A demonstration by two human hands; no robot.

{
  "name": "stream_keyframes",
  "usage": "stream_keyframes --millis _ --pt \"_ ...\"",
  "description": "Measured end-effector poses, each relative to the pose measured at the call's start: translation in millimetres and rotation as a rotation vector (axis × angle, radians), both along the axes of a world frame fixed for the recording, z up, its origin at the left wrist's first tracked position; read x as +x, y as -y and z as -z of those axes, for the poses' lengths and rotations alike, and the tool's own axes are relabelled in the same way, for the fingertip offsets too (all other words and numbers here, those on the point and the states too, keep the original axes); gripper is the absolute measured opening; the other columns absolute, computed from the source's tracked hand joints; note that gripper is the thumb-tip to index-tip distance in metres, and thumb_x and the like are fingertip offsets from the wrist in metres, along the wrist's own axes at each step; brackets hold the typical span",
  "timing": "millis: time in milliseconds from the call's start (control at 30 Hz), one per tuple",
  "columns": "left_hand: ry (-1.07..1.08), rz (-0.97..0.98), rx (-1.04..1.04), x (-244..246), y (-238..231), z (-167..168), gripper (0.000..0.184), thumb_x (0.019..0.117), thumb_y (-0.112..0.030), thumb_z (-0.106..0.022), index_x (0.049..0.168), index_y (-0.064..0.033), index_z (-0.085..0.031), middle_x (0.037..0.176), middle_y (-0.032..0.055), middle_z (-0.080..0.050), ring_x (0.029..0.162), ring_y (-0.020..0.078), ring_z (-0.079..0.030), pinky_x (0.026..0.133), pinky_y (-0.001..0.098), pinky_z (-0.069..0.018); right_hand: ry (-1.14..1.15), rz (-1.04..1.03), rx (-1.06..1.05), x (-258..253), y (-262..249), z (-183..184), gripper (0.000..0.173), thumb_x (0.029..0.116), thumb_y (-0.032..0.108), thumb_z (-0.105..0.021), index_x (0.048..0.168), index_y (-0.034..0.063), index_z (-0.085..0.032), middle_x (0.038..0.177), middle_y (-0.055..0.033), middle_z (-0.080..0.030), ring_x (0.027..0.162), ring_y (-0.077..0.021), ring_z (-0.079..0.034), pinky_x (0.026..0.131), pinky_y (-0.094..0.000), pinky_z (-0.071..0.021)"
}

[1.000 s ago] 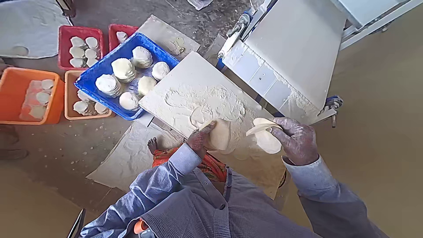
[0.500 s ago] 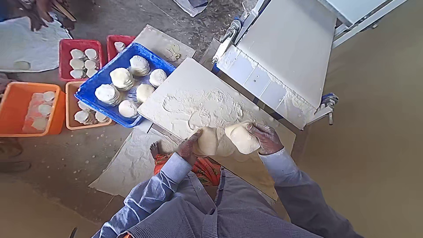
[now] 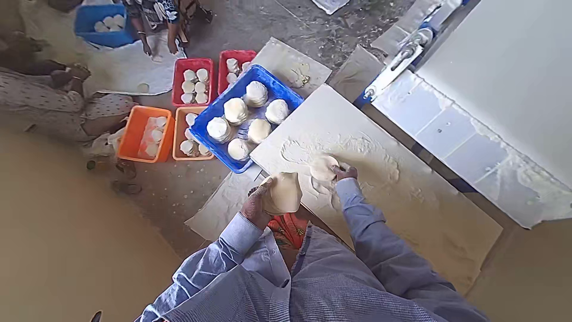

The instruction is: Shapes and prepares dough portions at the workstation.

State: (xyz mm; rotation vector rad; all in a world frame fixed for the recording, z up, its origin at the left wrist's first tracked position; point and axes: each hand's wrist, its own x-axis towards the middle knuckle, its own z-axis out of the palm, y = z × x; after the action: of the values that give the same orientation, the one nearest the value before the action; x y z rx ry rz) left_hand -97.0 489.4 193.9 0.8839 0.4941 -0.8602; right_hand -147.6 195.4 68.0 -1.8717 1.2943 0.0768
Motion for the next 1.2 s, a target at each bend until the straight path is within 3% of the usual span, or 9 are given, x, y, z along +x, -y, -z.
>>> stream_keyframes --millis 67,133,267,433,633,867,967,1033,1200 --pt "-0.019 -0.025 -0.053 15.9 0.5 -12.8 0.049 0.1099 -0.044 -0.031 0.132 -0.0076 -0.054 0.115 0.0162 -0.067 0.105 0.0293 -0.068 0.090 0.0501 -0.0568 -0.249 -0.153 -0.085 -0.6 2.5 -6.0 0.049 0.0975 0.022 -0.071 0.139 -0.0018 -0.059 0.136 -0.0306 -0.061 0.131 -0.0465 -0.055 0.111 -0.0620 -0.0412" --pt "-0.050 -0.032 -0.125 30.1 1.9 -21.6 0.061 0.1074 -0.056 -0.025 0.131 -0.0082 -0.054 0.116 0.0159 -0.066 0.107 0.0290 -0.066 0.092 0.0511 -0.0550 -0.249 -0.261 -0.190 -1.0 -4.4 -33.4 0.063 0.0948 0.024 -0.075 0.147 -0.0011 -0.049 0.140 -0.0310 -0.057 0.130 -0.0477 -0.056 0.109 -0.0620 -0.0443" --pt "-0.079 0.000 -0.209 47.3 12.2 -35.0 0.077 0.1037 -0.067 -0.020 0.128 -0.0036 -0.057 0.112 0.0184 -0.068 0.104 0.0304 -0.068 0.090 0.0510 -0.0566 0.529 -0.551 -0.449 -4.0 -40.9 -121.4 0.038 0.0936 0.015 -0.066 0.126 -0.0047 -0.066 0.116 -0.0245 -0.071 0.101 -0.0352 -0.072 0.087 -0.0486 -0.0589" --pt "-0.062 0.105 -0.299 51.8 32.0 -47.8 0.082 0.1018 -0.071 -0.020 0.123 -0.0027 -0.060 0.109 0.0181 -0.070 0.102 0.0288 -0.070 0.088 0.0488 -0.0580 0.755 -1.137 -0.634 26.7 -72.6 -213.7 0.023 0.0903 0.014 -0.070 0.111 0.0094 -0.079 0.107 -0.0115 -0.074 0.105 -0.0283 -0.068 0.094 -0.0377 -0.0559" --pt "0.005 0.238 -0.330 41.2 43.8 -59.6 0.078 0.1036 -0.067 -0.021 0.118 -0.0027 -0.063 0.103 0.0155 -0.071 0.096 0.0251 -0.071 0.085 0.0442 -0.0591 0.457 -1.409 -0.775 34.1 -69.5 -240.8 0.022 0.0868 0.014 -0.077 0.108 0.0133 -0.081 0.097 -0.0149 -0.068 0.100 -0.0359 -0.064 0.084 -0.0441 -0.0560" --pt "0.015 0.308 -0.275 20.3 52.0 -64.3 0.080 0.1052 -0.064 -0.018 0.114 0.0004 -0.064 0.098 0.0164 -0.071 0.092 0.0252 -0.071 0.083 0.0438 -0.0591 0.373 -1.522 -0.670 20.5 -56.8 -253.1 0.012 0.0752 0.013 -0.084 0.085 0.0116 -0.077 0.093 -0.0122 -0.067 0.101 -0.0353 -0.063 0.083 -0.0450 -0.0554" --pt "-0.001 0.318 -0.286 12.6 52.3 -62.8 0.082 0.1043 -0.066 -0.017 0.114 -0.0002 -0.065 0.099 0.0158 -0.072 0.093 0.0247 -0.071 0.084 0.0434 -0.0589 0.512 -1.567 -0.693 8.3 -45.5 -249.1 0.006 0.0801 0.015 -0.075 0.085 0.0118 -0.077 0.092 -0.0078 -0.072 0.101 -0.0307 -0.066 0.087 -0.0418 -0.0544" --pt "-0.005 0.308 -0.299 8.1 53.6 -60.7 0.081 0.1048 -0.065 -0.017 0.114 -0.0010 -0.065 0.099 0.0153 -0.072 0.093 0.0242 -0.071 0.084 0.0428 -0.0587 0.591 -1.572 -0.715 0.4 -38.7 -249.8 0.010 0.0850 0.018 -0.068 0.085 0.0119 -0.076 0.087 -0.0049 -0.073 0.093 -0.0259 -0.068 0.082 -0.0395 -0.0529" --pt "-0.021 0.272 -0.264 -0.9 59.6 -60.5 0.075 0.1070 -0.060 -0.020 0.122 0.0010 -0.060 0.102 0.0173 -0.070 0.096 0.0264 -0.070 0.086 0.0447 -0.0582 0.645 -1.590 -0.682 -4.6 -38.9 -256.7 0.013 0.0885 0.021 -0.066 0.088 0.0116 -0.076 0.082 -0.0040 -0.072 0.082 -0.0213 -0.069 0.079 -0.0375 -0.0539"
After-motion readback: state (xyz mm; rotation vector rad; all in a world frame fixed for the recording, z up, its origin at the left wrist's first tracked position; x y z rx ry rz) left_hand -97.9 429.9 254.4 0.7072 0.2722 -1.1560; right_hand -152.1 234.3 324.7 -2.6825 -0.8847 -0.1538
